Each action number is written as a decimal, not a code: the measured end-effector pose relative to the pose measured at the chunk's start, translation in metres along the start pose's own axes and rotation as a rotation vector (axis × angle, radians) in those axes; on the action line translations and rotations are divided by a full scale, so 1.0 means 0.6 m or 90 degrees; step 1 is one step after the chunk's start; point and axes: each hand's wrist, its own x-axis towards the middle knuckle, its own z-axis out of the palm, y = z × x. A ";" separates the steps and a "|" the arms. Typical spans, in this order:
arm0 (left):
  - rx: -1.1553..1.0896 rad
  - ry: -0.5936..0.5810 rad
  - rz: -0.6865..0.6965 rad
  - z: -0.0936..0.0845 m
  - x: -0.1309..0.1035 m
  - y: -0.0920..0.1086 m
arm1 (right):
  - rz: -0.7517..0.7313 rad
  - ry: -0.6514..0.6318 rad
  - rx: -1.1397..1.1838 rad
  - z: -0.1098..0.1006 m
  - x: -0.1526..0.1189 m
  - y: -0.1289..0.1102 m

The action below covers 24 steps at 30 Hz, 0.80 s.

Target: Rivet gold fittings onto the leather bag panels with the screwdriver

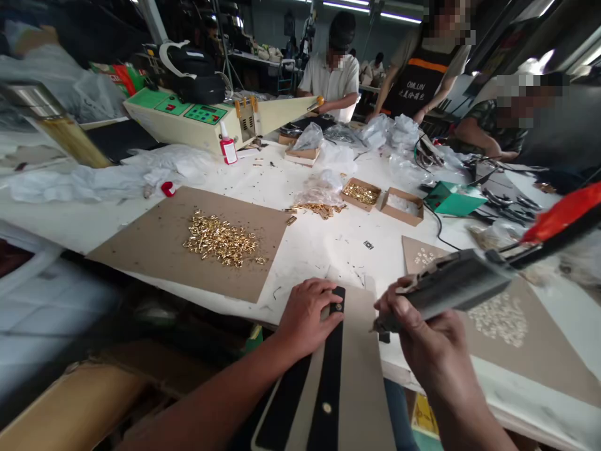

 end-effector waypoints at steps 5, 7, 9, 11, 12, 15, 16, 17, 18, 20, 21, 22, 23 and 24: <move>-0.007 -0.004 0.000 -0.001 -0.001 0.000 | 0.006 0.029 0.104 0.088 0.053 0.007; -0.008 -0.010 0.005 -0.001 -0.002 -0.001 | -0.008 0.051 0.121 0.100 0.057 0.014; -0.007 -0.014 0.010 -0.001 -0.003 -0.002 | -0.028 0.053 0.110 0.104 0.058 0.022; -0.004 -0.015 0.012 -0.001 -0.003 -0.002 | -0.050 0.053 0.086 0.105 0.059 0.027; -0.002 -0.013 0.010 -0.002 -0.003 -0.003 | -0.055 0.051 0.076 0.106 0.060 0.030; -0.005 -0.014 0.011 -0.002 -0.002 -0.003 | -0.057 0.042 0.062 0.108 0.061 0.037; -0.008 -0.016 0.013 -0.002 -0.002 -0.003 | -0.057 0.040 0.063 0.109 0.062 0.039; -0.012 -0.017 0.016 -0.002 -0.002 -0.003 | -0.058 0.039 0.066 0.110 0.062 0.041; -0.016 -0.017 0.018 -0.002 -0.002 -0.003 | -0.060 0.040 0.070 0.111 0.062 0.042; -0.019 -0.018 0.018 -0.002 -0.002 -0.003 | -0.062 0.041 0.074 0.113 0.061 0.045; -0.020 -0.019 0.017 -0.002 -0.002 -0.003 | -0.062 0.040 0.075 0.113 0.060 0.046; -0.020 -0.020 0.016 -0.002 -0.002 -0.002 | -0.061 0.039 0.075 0.113 0.060 0.046; -0.020 -0.021 0.013 -0.002 -0.002 -0.002 | -0.060 0.038 0.076 0.113 0.059 0.046; -0.019 -0.022 0.011 -0.002 -0.002 -0.002 | -0.058 0.037 0.077 0.113 0.059 0.046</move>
